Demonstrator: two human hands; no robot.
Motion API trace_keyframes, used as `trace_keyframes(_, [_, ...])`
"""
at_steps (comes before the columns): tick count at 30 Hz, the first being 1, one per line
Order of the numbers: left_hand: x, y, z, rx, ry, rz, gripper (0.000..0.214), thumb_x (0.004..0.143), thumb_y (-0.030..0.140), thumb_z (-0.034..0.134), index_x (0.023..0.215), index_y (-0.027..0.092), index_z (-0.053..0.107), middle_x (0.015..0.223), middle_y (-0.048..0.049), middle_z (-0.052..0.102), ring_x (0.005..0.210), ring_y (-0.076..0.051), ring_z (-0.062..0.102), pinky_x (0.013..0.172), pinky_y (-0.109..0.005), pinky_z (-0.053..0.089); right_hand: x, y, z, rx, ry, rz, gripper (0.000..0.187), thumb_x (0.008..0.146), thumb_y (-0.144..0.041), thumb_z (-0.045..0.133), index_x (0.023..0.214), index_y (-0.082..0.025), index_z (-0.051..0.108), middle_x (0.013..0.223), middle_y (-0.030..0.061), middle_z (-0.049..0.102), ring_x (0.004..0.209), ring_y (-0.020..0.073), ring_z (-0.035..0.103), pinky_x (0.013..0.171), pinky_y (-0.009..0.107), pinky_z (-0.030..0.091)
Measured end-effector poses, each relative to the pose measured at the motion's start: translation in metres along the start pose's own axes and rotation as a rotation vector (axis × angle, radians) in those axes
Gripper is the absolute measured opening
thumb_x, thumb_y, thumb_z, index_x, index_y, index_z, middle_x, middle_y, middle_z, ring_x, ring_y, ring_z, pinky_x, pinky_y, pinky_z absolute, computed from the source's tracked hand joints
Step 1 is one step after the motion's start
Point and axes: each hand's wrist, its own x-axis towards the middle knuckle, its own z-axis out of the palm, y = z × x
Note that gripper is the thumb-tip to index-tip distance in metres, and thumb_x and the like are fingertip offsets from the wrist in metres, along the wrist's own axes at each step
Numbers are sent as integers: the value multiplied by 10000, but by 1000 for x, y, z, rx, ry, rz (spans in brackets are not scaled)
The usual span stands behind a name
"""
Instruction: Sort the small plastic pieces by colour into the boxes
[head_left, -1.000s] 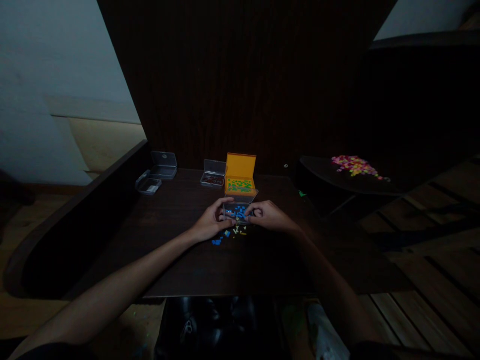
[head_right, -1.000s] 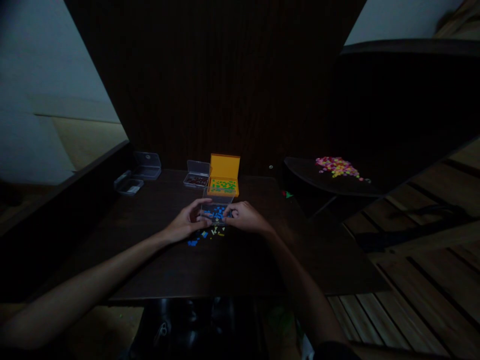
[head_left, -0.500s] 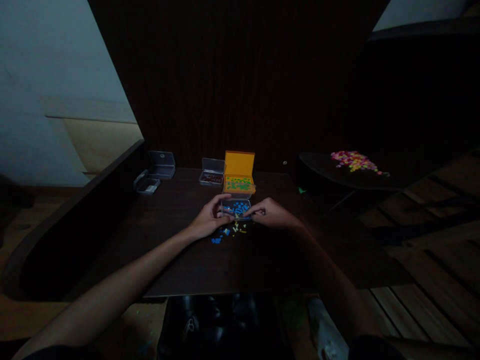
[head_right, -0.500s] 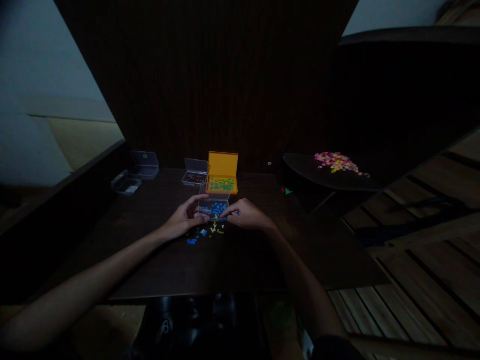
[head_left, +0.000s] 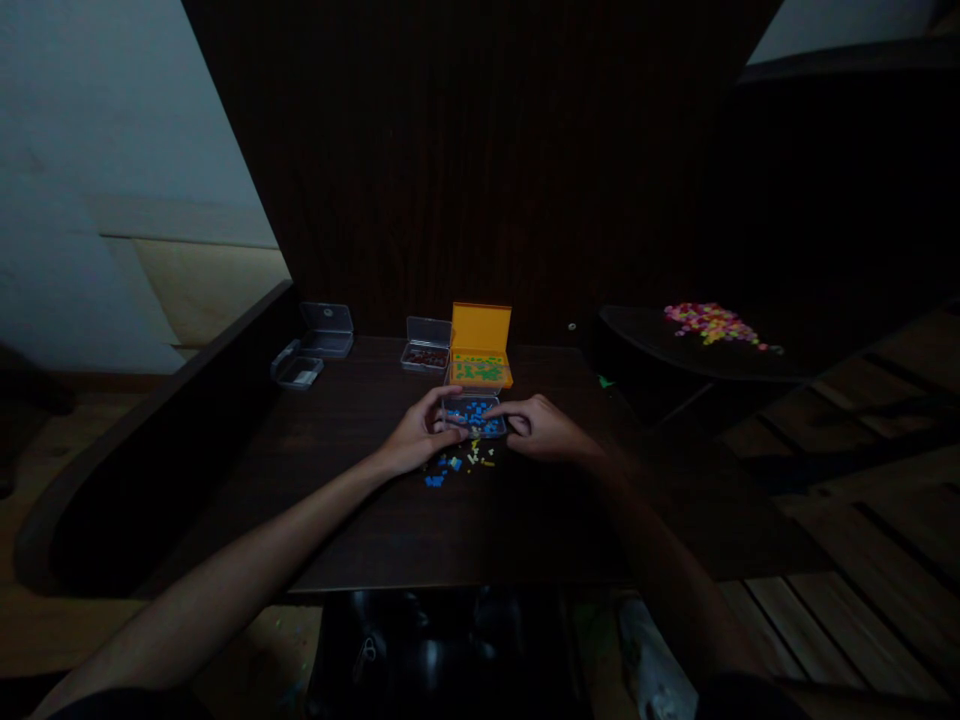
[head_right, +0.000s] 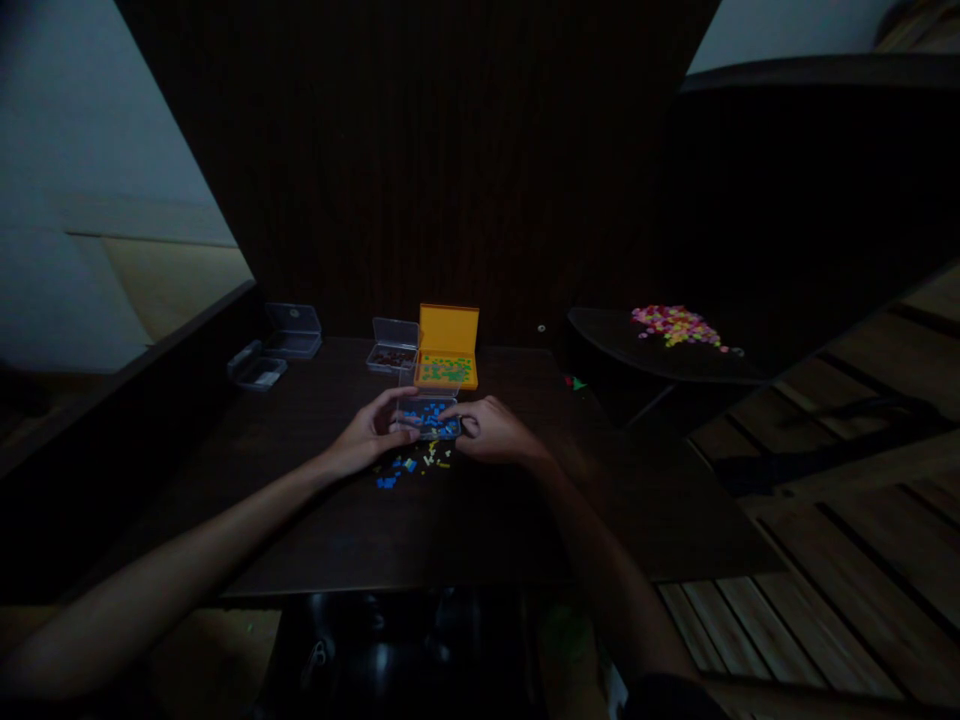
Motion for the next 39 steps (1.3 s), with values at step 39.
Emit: trace_keyframes(39, [8,-2,-14,44,52,-4,676,657,156,774,1258,160,464,991,-59,664,811,-137,653,780,-297,531,16,-10,14,395,-45,-7,363,773,-452,660,910,-118,692,493,-107,273,470,58,242,486,211,214])
